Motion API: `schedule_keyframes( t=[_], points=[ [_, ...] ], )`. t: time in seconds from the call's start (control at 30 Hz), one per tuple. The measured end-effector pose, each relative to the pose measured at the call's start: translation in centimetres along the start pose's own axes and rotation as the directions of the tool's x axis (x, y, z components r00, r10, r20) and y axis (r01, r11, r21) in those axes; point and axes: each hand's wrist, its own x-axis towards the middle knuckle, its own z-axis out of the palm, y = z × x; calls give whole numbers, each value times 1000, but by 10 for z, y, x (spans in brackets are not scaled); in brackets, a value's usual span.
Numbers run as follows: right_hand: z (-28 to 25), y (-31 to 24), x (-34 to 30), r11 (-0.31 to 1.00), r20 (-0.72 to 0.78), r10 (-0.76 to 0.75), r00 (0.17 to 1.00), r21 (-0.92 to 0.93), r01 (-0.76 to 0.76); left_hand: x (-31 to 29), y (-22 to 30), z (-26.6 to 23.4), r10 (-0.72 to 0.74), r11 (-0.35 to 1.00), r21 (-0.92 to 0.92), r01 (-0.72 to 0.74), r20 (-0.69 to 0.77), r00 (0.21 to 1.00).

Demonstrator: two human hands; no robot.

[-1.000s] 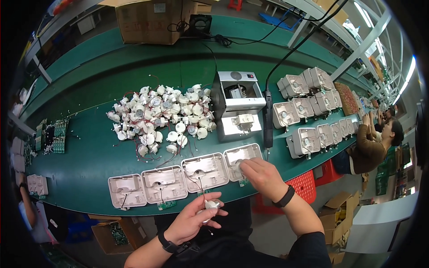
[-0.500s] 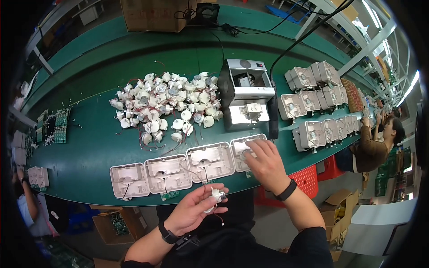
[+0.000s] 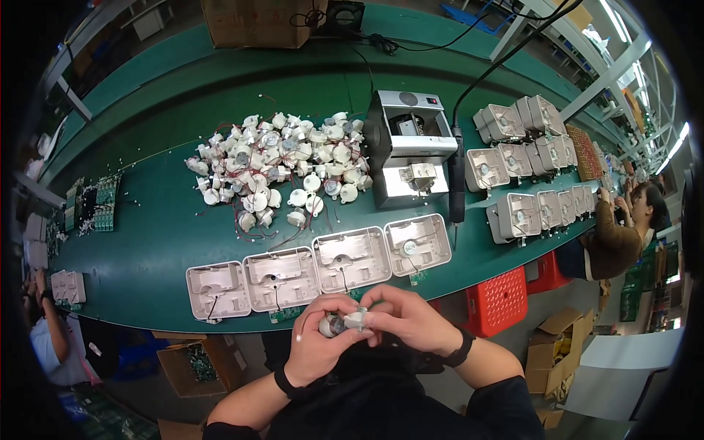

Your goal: The person picks up a motor from a pile, places it into a plastic housing, and secures it by driving a screw with a power screwdriver. They then move the assembled housing to a stack on the workbench and repeat the process.

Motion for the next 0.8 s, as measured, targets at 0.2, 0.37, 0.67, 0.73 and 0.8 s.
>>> schedule_keyframes(
  t=[0.2, 0.37, 0.67, 0.73, 0.8],
  points=[
    [-13, -8, -2, 981, 72, 192, 979, -1, -193, 2, 15, -5, -308, 838, -460, 294, 46, 950],
    [-1, -2, -4, 534, 61, -577, 815, -727, 432, 5, 21, -8, -520, 449, -708, 545, 288, 804],
    [7, -13, 10, 25, 280, -772, 571, -884, 468, -9, 37, -21, -482, 488, -701, 520, 280, 830],
    [4, -14, 24, 59, 231, -788, 571, -895, 443, -15, 39, -26, -474, 581, -656, 482, 209, 855],
    [-3, -11, 42, 34, 209, -706, 677, -944, 328, -18, 40, -34, -432, 742, -533, 408, 87, 898]
  ],
)
